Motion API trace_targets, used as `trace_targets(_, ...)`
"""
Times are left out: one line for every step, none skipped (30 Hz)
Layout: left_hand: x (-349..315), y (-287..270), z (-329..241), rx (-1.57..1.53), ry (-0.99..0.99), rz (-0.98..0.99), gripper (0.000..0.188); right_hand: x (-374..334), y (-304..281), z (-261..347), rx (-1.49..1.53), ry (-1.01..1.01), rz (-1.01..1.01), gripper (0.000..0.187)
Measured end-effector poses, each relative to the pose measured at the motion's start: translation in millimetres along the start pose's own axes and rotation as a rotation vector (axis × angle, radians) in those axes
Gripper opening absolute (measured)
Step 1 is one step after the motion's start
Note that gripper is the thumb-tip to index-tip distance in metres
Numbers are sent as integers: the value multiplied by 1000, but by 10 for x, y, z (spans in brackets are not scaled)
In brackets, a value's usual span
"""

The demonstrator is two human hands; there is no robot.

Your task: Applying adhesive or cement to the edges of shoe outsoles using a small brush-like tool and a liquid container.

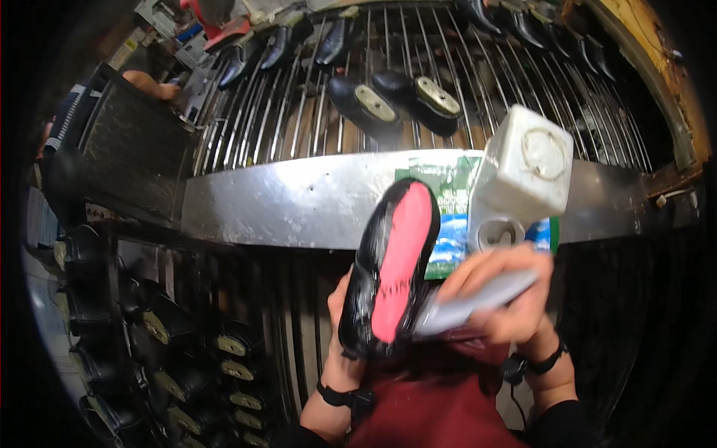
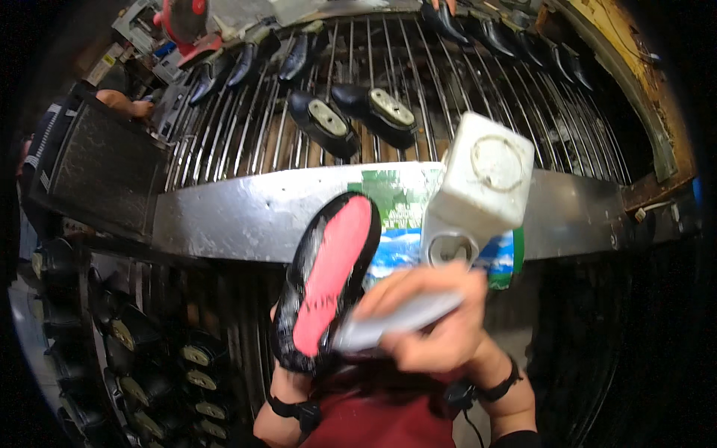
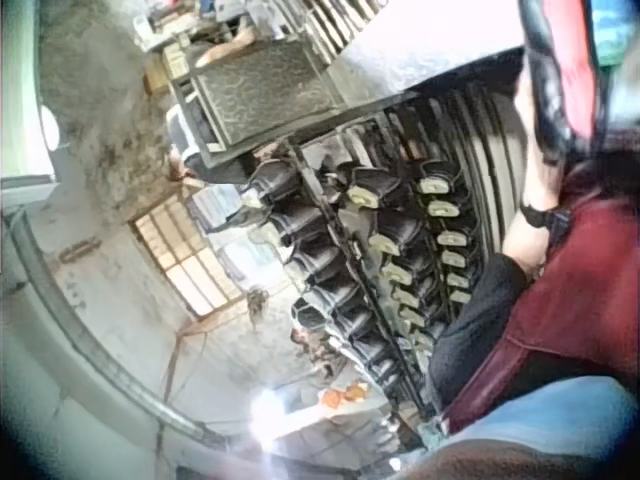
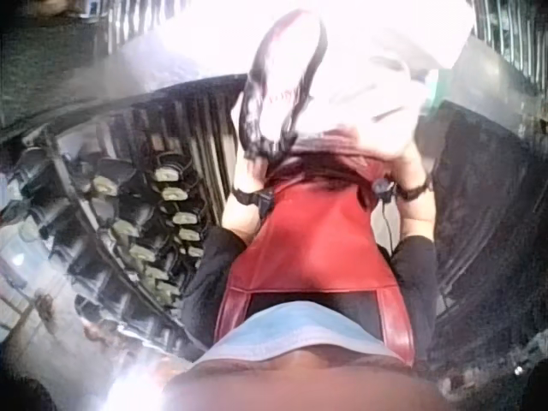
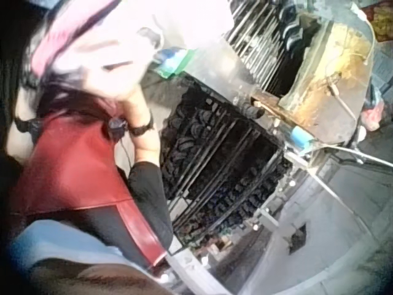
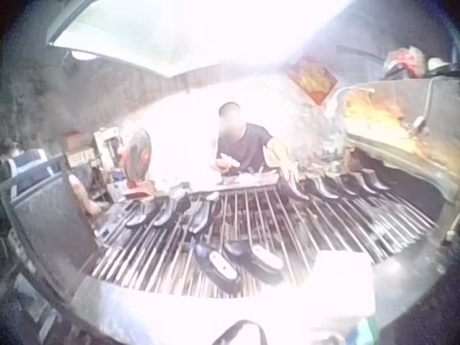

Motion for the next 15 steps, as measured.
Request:
trace_targets(-83, -78, 323, -735, -352, -119, 42, 15, 89, 2, -92, 71, 21, 16)
trace_targets(4, -6, 23, 78, -318, -34, 43, -19, -35, -174, -46, 98, -129, 15)
trace_targets(82, 157, -330, 888, -232, 46, 44, -68, -175, -390, 0, 122, -283, 14)
trace_targets(113, 121, -231, 15, -299, -20, 46, -102, -301, -560, 40, 235, -473, 15)
trace_targets(165, 103, -120, -861, -340, -62, 48, -178, -429, -711, 84, 346, -663, 15)
trace_targets(287, -150, -43, -738, -283, -40, 52, -168, -490, -679, -222, 281, -692, 18)
trace_targets(500, -350, -78, -616, -246, -31, 55, -225, -503, -688, -257, 279, -743, 18)
trace_targets(817, -463, -314, -380, -155, 51, 49, -275, -499, -637, -295, 246, -765, 18)
trace_targets(1131, -746, -366, -152, -144, -11, 45, -340, -480, -557, -330, 217, -785, 18)
trace_targets(1476, -887, -470, -52, -83, -160, 47, -389, -475, -462, -378, 152, -745, 16)
trace_targets(1891, -915, -520, 47, -58, -211, 58, -441, -502, -371, -434, 89, -709, 14)
trace_targets(2273, -1077, -602, 355, -65, -266, 66, -540, -550, -356, -372, 142, -813, 17)
trace_targets(2648, -1191, -694, 637, -67, -291, 73, -580, -554, -301, -349, 150, -825, 18)
trace_targets(3053, -1367, -722, 970, -84, -338, 73, -646, -571, -272, -367, 114, -830, 19)
trace_targets(3303, -1182, -826, 1151, -207, -372, 73, -722, -602, -254, -396, 88, -851, 20)
Point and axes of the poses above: each hand's wrist, its own x-axis towards the middle knuckle, its own y-axis out of the palm, z = x × y, the point moved 8 cm from there along x, towards the middle knuckle, and after that the axes turned 4 degrees about z, right-handed, at the moved point
